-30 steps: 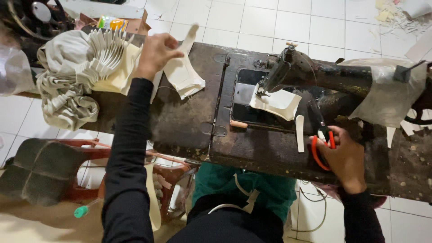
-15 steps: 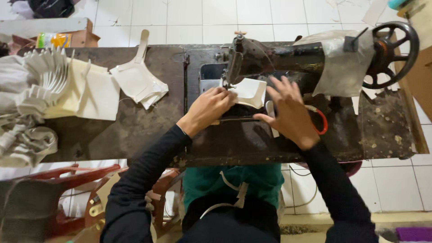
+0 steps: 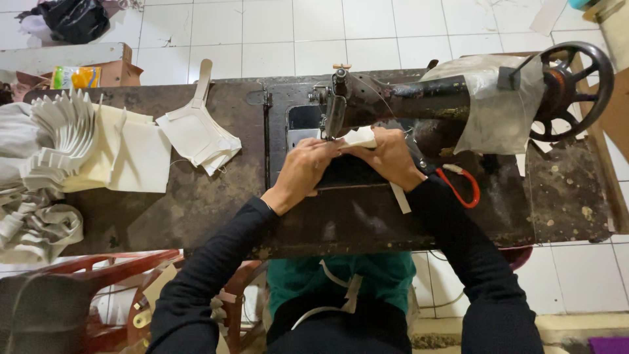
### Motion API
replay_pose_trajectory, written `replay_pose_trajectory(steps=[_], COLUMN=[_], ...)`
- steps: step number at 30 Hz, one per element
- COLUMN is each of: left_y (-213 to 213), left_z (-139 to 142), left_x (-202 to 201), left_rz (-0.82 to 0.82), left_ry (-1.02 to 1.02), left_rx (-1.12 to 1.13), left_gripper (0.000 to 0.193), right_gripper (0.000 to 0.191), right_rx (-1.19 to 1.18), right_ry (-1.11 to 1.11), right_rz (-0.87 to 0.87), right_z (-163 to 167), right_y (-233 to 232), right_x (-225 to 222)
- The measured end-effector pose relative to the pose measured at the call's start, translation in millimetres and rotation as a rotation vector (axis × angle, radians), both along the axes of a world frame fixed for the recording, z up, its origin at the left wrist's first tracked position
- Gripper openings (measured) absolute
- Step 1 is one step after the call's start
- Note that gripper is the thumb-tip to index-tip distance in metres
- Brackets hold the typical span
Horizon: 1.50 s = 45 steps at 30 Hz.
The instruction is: The person sews white fabric pieces with straps on a treadle sewing machine, guiding each piece under the needle and turning it as they stitch. They trim threads with scissors, set finished pieces on the table, and pick up new pieces from a stack to continue sewing.
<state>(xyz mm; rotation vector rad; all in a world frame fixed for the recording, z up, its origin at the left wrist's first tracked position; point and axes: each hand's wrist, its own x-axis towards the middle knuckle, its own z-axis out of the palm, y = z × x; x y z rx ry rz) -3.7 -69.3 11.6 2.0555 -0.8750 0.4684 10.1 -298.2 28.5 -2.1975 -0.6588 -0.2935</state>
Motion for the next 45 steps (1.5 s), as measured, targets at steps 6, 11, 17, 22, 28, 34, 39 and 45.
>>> replay_pose_trajectory(steps=[6, 11, 17, 22, 28, 34, 39, 45], left_y=[-12.5, -36.1, -33.1, -29.3, -40.8, -44.9, -50.1, -52.9], left_z=[11.0, 9.4, 5.6, -1.5, -14.8, -21.2, -24.4, -25.6], left_x=[-7.8, -19.7, -15.9, -37.2, -39.9, -36.0, -32.2, -32.1], left_rz=[0.115, 0.094, 0.09, 0.051, 0.093, 0.137, 0.134, 0.132], left_ry=[0.104, -0.109, -0.166, -0.187, -0.251, -0.352, -0.283, -0.26], left_rx=[-0.042, 0.055, 0.148, 0.145, 0.398, 0.414, 0.423, 0.437], left_gripper=[0.024, 0.039, 0.032, 0.023, 0.039, 0.04, 0.039, 0.04], right_gripper=[0.022, 0.023, 0.025, 0.027, 0.029, 0.042, 0.021, 0.017], right_rx=[0.062, -0.048, -0.002, 0.027, -0.246, -0.045, 0.225, 0.432], right_ry=[-0.056, -0.126, -0.181, -0.068, 0.223, 0.482, 0.345, 0.706], right_rz=[0.018, -0.016, 0.03, 0.058, -0.184, -0.196, -0.079, -0.07], right_z=[-6.3, -14.4, -13.4, 0.1, -9.2, -58.4, -75.0, -67.4], right_y=[-5.8, -9.6, -11.3, -24.7, -50.0, -32.6, -39.0, -47.2], right_x=[-1.4, -4.5, -6.5, -14.1, 19.5, 64.4, 66.1, 58.1])
